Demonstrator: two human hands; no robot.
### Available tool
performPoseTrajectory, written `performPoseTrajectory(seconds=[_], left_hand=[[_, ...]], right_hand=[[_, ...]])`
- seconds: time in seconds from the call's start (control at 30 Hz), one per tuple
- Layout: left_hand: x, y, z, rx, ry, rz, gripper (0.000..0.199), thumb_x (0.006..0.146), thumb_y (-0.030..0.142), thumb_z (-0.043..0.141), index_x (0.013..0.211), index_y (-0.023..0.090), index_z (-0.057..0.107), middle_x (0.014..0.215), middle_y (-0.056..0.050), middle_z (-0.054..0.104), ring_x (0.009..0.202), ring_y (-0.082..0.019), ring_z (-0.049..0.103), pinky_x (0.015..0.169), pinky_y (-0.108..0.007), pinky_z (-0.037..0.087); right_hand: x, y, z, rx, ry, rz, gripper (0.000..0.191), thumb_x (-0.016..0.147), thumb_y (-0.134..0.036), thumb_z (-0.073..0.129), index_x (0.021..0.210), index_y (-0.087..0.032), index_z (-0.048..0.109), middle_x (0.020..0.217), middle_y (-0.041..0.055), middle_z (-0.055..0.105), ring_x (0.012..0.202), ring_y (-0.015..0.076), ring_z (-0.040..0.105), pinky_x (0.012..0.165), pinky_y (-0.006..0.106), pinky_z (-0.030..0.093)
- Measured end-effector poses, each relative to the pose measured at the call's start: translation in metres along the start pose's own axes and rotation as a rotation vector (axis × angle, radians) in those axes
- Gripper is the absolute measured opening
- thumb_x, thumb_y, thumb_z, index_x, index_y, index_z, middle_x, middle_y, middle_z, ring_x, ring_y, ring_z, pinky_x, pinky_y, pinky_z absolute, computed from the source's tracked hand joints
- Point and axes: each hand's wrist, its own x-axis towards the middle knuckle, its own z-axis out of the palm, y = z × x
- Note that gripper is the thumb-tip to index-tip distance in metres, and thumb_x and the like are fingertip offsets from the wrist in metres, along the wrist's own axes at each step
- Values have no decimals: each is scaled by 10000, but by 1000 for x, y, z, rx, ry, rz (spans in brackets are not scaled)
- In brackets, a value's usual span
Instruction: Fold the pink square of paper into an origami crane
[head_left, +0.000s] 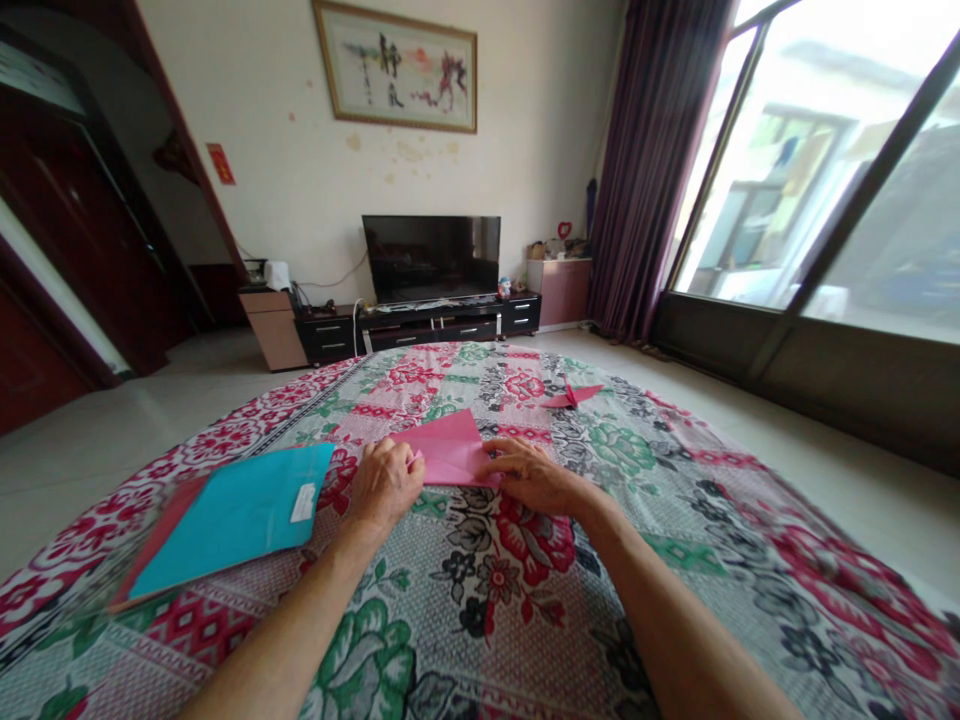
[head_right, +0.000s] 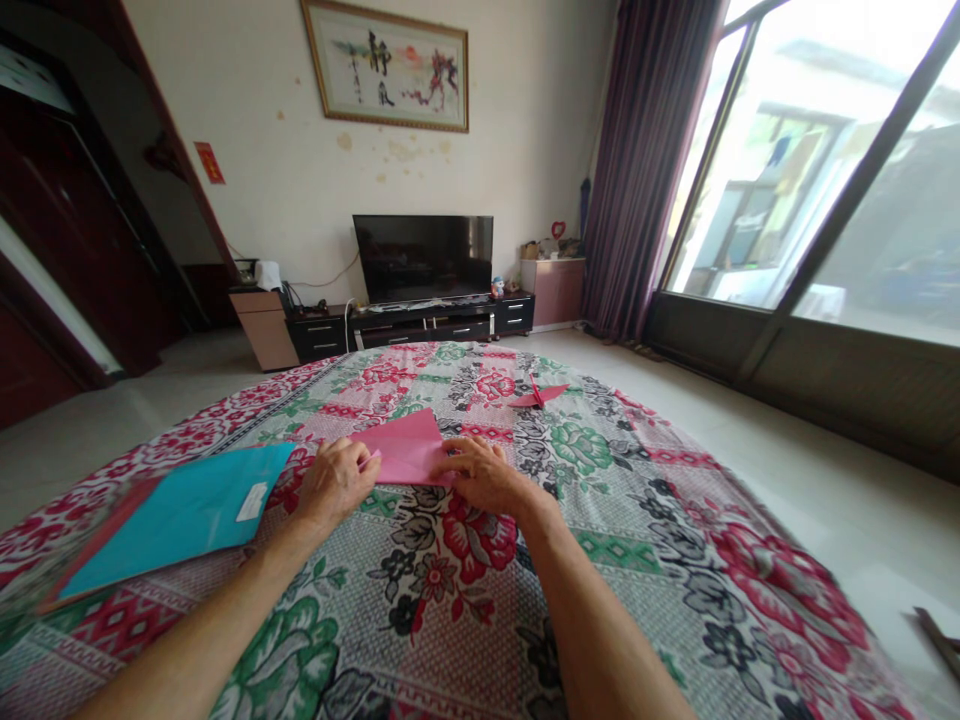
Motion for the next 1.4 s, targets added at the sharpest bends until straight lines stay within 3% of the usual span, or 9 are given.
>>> performPoseTrajectory(seconds=[0.53, 0.8, 1.03, 1.2, 1.4], left_hand=[[0, 1, -1, 9, -3, -7, 205, 789, 256, 452, 638, 179, 568, 689, -68, 626, 720, -199, 563, 733, -322, 375], [1, 1, -1, 8, -20, -19, 205, 788, 260, 453, 653, 178, 584, 713, -70, 632, 732, -205, 563, 741, -327, 369], [0, 1, -1, 6, -53, -38, 213, 803, 270, 447, 680, 169, 589, 742, -75, 631, 760, -198, 557, 758, -323, 369], [0, 2, -2, -4, -59, -40, 214, 806, 271, 443, 691, 165, 589, 749, -80, 625, 762, -199, 551, 763, -330, 371], [1, 1, 0, -20, -31, -32, 211, 797, 258, 444, 654, 170, 573, 696, -77, 606, 736, -208, 543, 749, -337, 376]], right_hand=[[0, -6, -4, -36, -50, 22, 437, 762, -56, 455, 1024, -339, 661, 1328, -4, 450, 1245, 232, 365, 1024, 486, 286], [2, 1, -1, -20, -64, 7, 357, 839, -162, 411, 1036, -325, 660, 1338, -4, 446, 1236, 229, 375, 1029, 468, 277], [2, 0, -4, -3, -56, 15, 378, 826, -132, 385, 1014, -291, 672, 1313, 7, 482, 1203, 221, 415, 1007, 441, 308], [5, -8, 2, -11, 53, 43, 249, 841, -289, 465, 879, -254, 708, 1223, 31, 551, 1101, 217, 489, 948, 396, 354], [10, -18, 22, -78, 281, 222, 153, 768, -340, 570, 772, -260, 701, 1114, 8, 606, 1065, 230, 480, 909, 421, 315]])
